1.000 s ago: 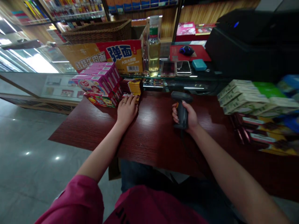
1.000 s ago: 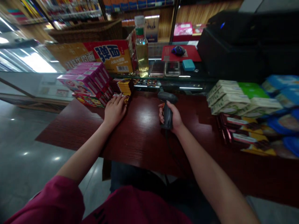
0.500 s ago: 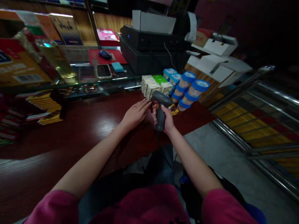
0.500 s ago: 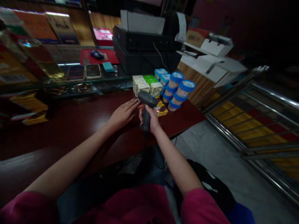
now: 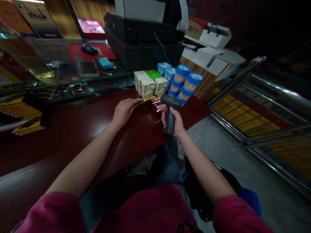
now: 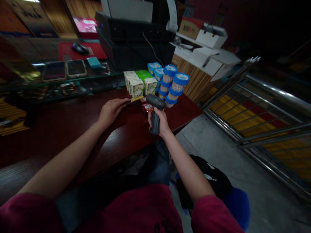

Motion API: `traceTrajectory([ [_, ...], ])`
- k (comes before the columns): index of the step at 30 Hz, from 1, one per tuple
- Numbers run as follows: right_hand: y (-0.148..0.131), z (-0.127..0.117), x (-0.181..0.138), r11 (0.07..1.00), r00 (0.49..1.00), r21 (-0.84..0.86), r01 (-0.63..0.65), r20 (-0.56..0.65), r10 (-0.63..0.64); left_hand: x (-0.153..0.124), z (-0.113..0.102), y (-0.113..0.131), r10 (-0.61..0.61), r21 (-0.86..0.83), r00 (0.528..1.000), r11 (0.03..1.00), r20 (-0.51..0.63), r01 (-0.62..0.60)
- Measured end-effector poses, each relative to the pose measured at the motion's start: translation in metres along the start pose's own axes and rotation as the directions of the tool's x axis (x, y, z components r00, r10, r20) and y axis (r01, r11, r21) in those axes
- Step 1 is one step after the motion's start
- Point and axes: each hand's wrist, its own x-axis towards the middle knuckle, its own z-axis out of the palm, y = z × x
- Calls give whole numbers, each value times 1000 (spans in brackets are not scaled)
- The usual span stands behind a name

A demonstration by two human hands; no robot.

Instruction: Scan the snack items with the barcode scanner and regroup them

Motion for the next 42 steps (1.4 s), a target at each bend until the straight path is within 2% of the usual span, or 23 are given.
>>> traceTrajectory([
  [2, 7, 20, 6, 999, 997, -5, -44, 71, 44, -19, -27, -13, -170, -96, 981, 982, -92, 161],
  [3, 12, 31, 9, 997, 991, -6, -75, 109, 75, -29, -41, -21, -270, -161, 952, 955, -141, 247],
  [6, 28, 68, 23, 977, 949, -12, -211, 235, 208, -61, -82, -46, -541, -397, 809, 811, -231, 429],
  [8, 42, 96, 34, 946, 888, -36, -321, 337, 314, -81, -108, -61, -643, -525, 722, 719, -255, 455],
  [10, 59, 128, 48, 915, 812, -88, -394, 434, 391, -99, -130, -72, -693, -602, 664, 666, -281, 441],
  [12, 78, 160, 60, 901, 752, -157, -404, 504, 425, -112, -148, -79, -727, -640, 613, 636, -308, 432],
  [14, 96, 188, 69, 902, 726, -221, -372, 537, 431, -119, -160, -83, -759, -669, 566, 605, -321, 432],
  [17, 117, 214, 77, 909, 727, -257, -327, 547, 416, -120, -167, -86, -793, -714, 525, 558, -308, 423],
  [19, 125, 220, 79, 917, 743, -241, -318, 538, 399, -117, -166, -86, -804, -738, 519, 533, -290, 413],
  [23, 128, 215, 78, 926, 774, -199, -320, 509, 377, -112, -161, -86, -796, -741, 532, 538, -289, 402],
  [29, 126, 212, 75, 916, 756, -238, -324, 517, 402, -115, -158, -90, -772, -640, 530, 610, -350, 467],
  [31, 127, 212, 75, 920, 762, -224, -322, 516, 392, -117, -158, -93, -767, -645, 545, 611, -338, 459],
  [33, 128, 211, 75, 926, 774, -190, -325, 510, 376, -118, -161, -95, -733, -606, 584, 651, -349, 457],
  [37, 128, 206, 76, 941, 819, -89, -325, 471, 327, -123, -183, -89, -547, -335, 700, 837, -459, 433],
  [39, 127, 203, 78, 938, 830, -53, -344, 450, 330, -131, -201, -79, -443, -179, 713, 891, -543, 417],
  [42, 126, 202, 79, 929, 827, -30, -370, 444, 344, -151, -227, -65, -341, -14, 700, 904, -627, 428],
])
